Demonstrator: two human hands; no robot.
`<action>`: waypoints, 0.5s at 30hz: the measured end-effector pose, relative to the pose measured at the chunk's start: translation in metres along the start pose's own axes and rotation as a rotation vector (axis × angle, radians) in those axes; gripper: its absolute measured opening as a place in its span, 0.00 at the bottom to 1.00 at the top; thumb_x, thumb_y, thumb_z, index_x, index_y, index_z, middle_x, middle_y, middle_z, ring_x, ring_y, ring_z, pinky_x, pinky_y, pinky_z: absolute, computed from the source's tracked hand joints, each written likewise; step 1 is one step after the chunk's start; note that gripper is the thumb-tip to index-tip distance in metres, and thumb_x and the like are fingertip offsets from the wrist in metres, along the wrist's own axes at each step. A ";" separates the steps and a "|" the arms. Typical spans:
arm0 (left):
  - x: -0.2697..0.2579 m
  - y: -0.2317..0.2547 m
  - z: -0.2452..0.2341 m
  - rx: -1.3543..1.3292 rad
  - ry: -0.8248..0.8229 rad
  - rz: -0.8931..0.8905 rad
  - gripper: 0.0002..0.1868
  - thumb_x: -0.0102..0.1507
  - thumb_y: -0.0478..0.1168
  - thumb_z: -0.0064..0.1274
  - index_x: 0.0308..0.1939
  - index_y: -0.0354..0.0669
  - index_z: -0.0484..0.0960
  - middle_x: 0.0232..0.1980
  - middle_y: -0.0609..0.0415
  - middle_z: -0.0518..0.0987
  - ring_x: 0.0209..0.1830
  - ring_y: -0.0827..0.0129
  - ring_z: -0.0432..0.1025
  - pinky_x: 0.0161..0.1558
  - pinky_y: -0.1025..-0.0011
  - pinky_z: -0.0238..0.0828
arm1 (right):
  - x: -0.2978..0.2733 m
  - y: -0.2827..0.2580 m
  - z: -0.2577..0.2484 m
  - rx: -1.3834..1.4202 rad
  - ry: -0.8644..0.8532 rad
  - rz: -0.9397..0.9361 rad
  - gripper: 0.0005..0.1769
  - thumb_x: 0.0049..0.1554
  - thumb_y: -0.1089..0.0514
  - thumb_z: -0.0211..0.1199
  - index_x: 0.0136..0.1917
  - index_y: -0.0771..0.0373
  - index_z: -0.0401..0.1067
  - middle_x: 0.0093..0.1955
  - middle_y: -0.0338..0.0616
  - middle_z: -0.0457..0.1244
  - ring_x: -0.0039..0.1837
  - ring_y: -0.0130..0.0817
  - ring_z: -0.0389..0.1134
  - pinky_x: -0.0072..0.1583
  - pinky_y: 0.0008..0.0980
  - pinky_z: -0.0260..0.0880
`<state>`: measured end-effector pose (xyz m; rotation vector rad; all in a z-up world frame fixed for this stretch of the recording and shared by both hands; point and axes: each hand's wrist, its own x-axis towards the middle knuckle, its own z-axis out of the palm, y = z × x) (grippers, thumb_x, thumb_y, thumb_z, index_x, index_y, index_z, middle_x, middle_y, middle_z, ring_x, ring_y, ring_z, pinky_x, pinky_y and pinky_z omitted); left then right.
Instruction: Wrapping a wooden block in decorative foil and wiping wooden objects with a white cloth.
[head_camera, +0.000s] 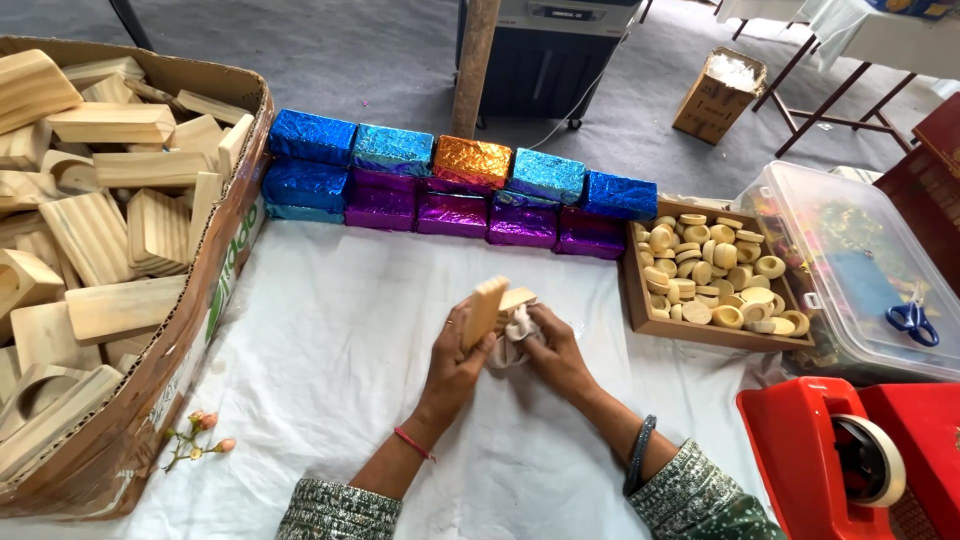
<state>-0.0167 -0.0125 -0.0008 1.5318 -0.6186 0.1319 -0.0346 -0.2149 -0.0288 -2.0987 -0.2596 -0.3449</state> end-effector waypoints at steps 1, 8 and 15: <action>-0.002 -0.010 0.000 -0.234 0.038 -0.157 0.20 0.69 0.33 0.50 0.65 0.37 0.72 0.64 0.49 0.73 0.63 0.65 0.70 0.62 0.68 0.72 | -0.002 0.007 0.000 0.193 0.011 0.101 0.16 0.59 0.62 0.59 0.59 0.70 0.72 0.57 0.53 0.64 0.57 0.39 0.70 0.56 0.35 0.77; 0.008 0.014 -0.010 -0.699 0.138 -0.533 0.21 0.70 0.43 0.43 0.65 0.43 0.71 0.55 0.57 0.77 0.55 0.74 0.73 0.57 0.71 0.74 | -0.006 -0.056 0.002 -0.307 0.132 -0.239 0.16 0.54 0.64 0.65 0.56 0.68 0.71 0.59 0.48 0.65 0.56 0.40 0.70 0.52 0.35 0.76; 0.003 0.009 -0.002 -0.352 0.076 -0.381 0.22 0.71 0.41 0.47 0.68 0.41 0.69 0.58 0.52 0.74 0.58 0.70 0.68 0.60 0.69 0.69 | -0.004 -0.069 0.010 -0.760 -0.087 -0.368 0.27 0.45 0.63 0.72 0.59 0.65 0.71 0.67 0.50 0.60 0.57 0.57 0.63 0.50 0.44 0.75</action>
